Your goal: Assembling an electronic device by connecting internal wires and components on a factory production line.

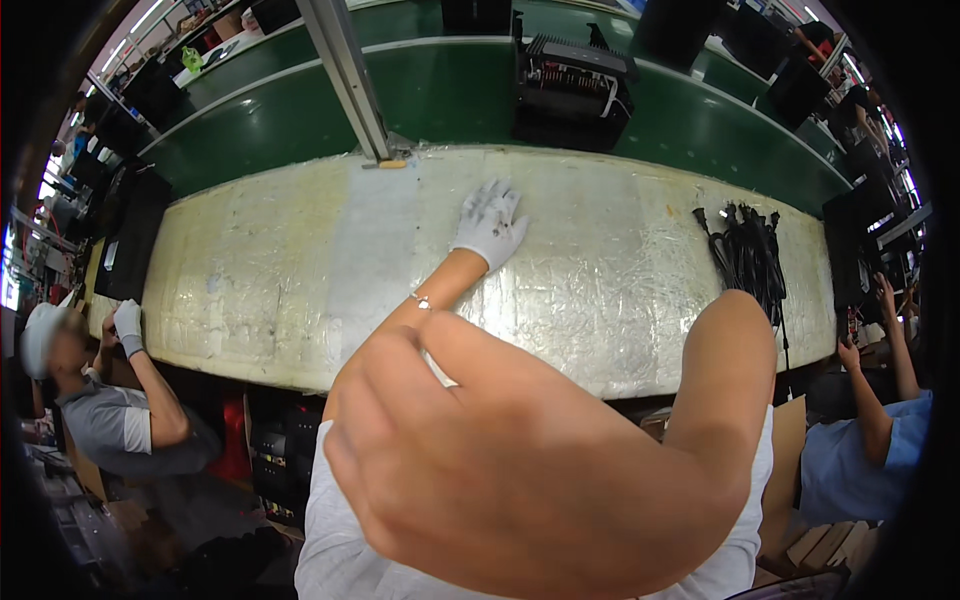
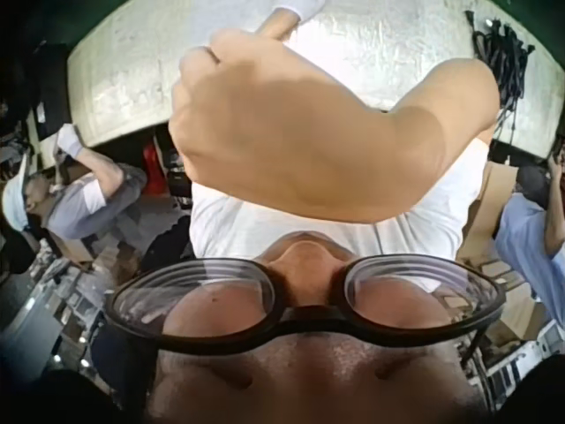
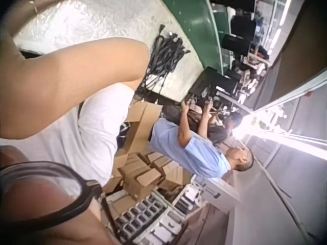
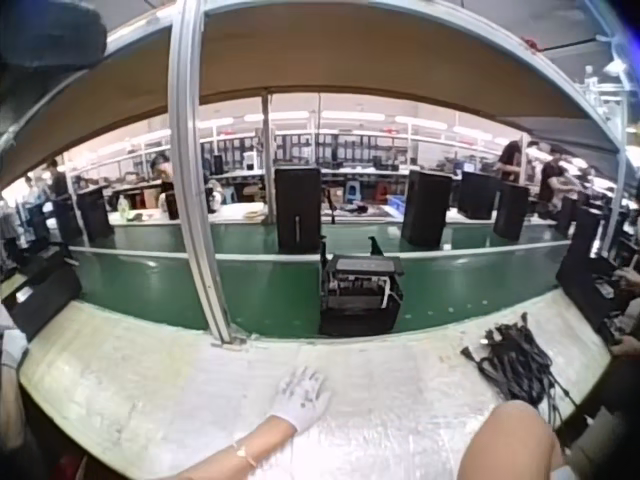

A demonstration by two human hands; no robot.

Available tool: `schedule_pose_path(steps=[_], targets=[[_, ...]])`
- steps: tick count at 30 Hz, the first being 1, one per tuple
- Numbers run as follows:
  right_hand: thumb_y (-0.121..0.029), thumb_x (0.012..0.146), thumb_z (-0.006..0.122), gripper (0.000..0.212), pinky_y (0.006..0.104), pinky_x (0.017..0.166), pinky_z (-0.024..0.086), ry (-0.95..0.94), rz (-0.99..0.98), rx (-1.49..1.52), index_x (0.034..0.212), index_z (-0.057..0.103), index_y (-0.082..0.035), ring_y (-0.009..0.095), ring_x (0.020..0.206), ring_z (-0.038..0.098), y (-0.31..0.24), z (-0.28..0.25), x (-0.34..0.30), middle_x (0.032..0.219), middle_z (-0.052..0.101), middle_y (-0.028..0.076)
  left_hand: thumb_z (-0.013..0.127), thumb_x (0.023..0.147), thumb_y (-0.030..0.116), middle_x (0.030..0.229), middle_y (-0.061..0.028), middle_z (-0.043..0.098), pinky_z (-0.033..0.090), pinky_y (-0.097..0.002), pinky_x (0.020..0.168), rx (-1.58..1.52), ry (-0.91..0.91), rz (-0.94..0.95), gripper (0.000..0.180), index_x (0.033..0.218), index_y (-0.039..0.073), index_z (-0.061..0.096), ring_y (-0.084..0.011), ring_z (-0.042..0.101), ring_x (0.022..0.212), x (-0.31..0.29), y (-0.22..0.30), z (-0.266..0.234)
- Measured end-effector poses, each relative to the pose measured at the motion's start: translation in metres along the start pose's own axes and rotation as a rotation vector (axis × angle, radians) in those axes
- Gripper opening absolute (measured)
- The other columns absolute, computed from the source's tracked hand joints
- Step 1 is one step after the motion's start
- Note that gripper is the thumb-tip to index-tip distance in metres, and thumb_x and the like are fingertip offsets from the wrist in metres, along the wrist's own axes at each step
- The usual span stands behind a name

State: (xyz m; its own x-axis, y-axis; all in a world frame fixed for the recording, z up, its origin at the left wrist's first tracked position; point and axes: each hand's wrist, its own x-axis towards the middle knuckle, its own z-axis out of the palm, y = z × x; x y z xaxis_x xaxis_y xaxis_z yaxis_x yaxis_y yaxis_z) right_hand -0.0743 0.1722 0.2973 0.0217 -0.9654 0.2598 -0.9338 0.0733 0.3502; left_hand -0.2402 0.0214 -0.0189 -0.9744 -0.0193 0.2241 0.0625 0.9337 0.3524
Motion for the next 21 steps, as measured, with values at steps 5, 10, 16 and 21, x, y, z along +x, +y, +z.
schedule_pose_path(steps=[5,10,16,21], targets=[[-0.018,0.062,0.066,0.008,0.0409,0.059,0.058,-0.139,-0.123,0.090,0.057,0.066,-0.011,0.017,0.063,0.052,-0.004,-0.017,0.004,0.062,0.057,0.003,0.053,0.091,0.036,0.146,-0.0144,0.040,0.024,-0.0450,0.114,-0.060,0.079,-0.121,0.048,0.130,0.009,0.054,-0.0329,0.033,0.137,-0.003,0.003,-0.011],[-0.017,0.061,0.065,0.009,0.0309,0.053,0.050,-0.185,-0.156,0.095,0.055,0.064,-0.011,0.016,0.061,0.050,-0.006,-0.027,0.008,0.057,0.051,0.002,0.052,0.090,0.039,0.149,-0.0153,0.035,0.026,-0.0492,0.111,-0.125,0.082,-0.087,0.049,0.127,0.008,0.055,-0.0366,0.034,0.136,0.003,-0.003,0.000],[-0.016,0.059,0.064,0.010,0.0291,0.053,0.044,-0.176,-0.142,0.088,0.051,0.059,-0.011,0.015,0.058,0.045,-0.013,-0.026,0.009,0.055,0.048,0.002,0.048,0.094,0.038,0.147,-0.0171,0.038,0.027,-0.0499,0.110,-0.199,0.132,-0.071,0.043,0.121,0.007,0.058,-0.0379,0.037,0.133,-0.001,0.001,-0.009],[-0.017,0.061,0.064,0.017,0.0293,0.052,0.041,-0.345,-0.327,0.076,0.048,0.054,-0.011,0.015,0.056,0.040,-0.005,-0.038,0.024,0.056,0.045,0.002,0.047,0.094,0.041,0.146,-0.0174,0.038,0.027,-0.0495,0.110,-0.172,0.120,-0.073,0.043,0.118,0.007,0.059,-0.0387,0.037,0.133,-0.005,-0.004,-0.008]])
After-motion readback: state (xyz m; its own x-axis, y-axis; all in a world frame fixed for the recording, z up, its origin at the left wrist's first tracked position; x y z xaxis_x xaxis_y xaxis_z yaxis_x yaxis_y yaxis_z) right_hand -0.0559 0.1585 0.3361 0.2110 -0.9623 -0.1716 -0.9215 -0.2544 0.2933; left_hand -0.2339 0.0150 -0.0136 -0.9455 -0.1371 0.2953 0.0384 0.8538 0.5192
